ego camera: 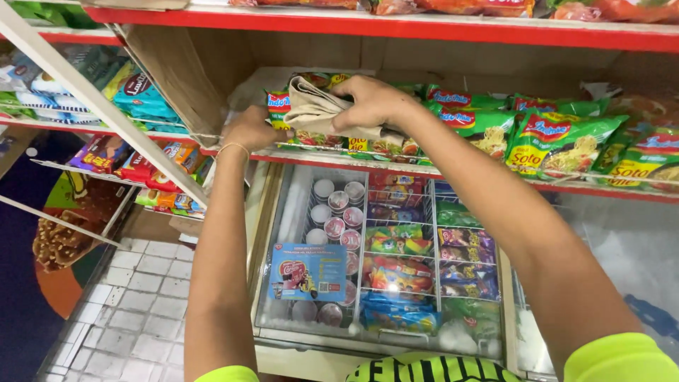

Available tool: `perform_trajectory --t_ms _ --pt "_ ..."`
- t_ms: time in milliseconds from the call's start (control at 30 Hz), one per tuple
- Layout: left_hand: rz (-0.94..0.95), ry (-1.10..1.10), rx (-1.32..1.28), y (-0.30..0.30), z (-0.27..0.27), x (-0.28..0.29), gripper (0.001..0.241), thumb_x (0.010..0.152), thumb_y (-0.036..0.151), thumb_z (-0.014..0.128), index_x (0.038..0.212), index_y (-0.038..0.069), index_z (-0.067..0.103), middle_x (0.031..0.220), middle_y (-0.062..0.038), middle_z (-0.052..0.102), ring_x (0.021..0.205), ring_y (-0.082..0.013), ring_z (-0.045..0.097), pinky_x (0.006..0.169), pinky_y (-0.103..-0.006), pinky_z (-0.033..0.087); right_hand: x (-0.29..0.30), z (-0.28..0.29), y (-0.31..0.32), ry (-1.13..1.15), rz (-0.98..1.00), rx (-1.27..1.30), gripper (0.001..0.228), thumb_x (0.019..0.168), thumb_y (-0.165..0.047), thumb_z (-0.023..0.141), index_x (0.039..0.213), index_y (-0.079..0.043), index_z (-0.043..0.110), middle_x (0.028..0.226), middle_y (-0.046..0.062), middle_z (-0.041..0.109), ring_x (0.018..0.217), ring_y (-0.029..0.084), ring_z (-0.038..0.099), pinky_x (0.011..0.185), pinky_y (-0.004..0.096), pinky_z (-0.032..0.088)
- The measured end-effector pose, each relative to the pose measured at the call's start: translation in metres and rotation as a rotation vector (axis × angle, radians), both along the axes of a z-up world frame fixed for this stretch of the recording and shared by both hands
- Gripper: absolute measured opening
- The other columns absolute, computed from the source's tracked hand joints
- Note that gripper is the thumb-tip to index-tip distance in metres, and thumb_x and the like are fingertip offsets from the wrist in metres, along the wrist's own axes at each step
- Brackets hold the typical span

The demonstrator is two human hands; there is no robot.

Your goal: Wiping instant noodle packets and stocking them onto a retail shelf.

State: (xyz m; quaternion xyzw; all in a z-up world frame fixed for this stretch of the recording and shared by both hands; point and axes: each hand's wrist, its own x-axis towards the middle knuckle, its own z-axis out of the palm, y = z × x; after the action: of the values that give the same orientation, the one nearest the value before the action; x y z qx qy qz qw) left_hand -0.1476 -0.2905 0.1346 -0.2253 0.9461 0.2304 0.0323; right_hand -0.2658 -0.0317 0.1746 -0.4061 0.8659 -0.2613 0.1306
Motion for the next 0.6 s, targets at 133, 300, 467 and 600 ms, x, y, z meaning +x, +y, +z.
perform_trajectory --t_ms 133,300,467,600 --pt "-0.01 -0.041 -0.05 0.003 -0.001 -0.005 0.065 0.074 0.05 0.08 0.128 0.016 0.07 0.119 -0.003 0.076 0.127 -0.0311 0.062 0.109 -0.0501 0.046 0.008 0.001 0.004 -0.018 0.004 -0.02 0.059 0.064 -0.046 0.083 0.119 -0.023 0.076 0.114 0.014 0.074 0.115 0.035 0.067 0.093 0.047 0.052" --pt "-0.035 -0.043 -0.031 0.005 0.002 -0.004 0.054 0.076 0.046 0.076 0.124 0.022 0.073 0.117 -0.001 0.076 0.125 -0.0299 0.064 0.108 -0.0463 0.047 0.007 -0.002 0.01 0.001 0.031 -0.199 0.062 0.068 -0.042 0.083 0.124 -0.018 0.072 0.117 0.017 0.072 0.118 0.04 0.065 0.093 0.053 0.05" --pt "-0.026 -0.05 -0.037 0.013 0.01 0.002 0.049 0.077 0.044 0.076 0.123 0.025 0.074 0.116 0.0 0.076 0.123 -0.0282 0.065 0.106 -0.0458 0.048 0.051 0.004 0.079 -0.139 0.131 -0.603 0.052 0.075 -0.028 0.085 0.119 -0.003 0.069 0.106 0.016 0.069 0.105 0.03 0.064 0.085 0.044 0.051" --pt "-0.001 0.011 -0.017 -0.006 -0.011 -0.01 0.044 0.075 0.046 0.077 0.114 0.025 0.077 0.108 -0.002 0.077 0.116 -0.0288 0.068 0.1 -0.0441 0.05 0.073 -0.053 0.15 -0.53 0.08 -0.996 0.07 0.061 -0.001 0.087 0.126 0.008 0.064 0.105 0.019 0.072 0.093 0.03 0.072 0.085 0.042 0.061"
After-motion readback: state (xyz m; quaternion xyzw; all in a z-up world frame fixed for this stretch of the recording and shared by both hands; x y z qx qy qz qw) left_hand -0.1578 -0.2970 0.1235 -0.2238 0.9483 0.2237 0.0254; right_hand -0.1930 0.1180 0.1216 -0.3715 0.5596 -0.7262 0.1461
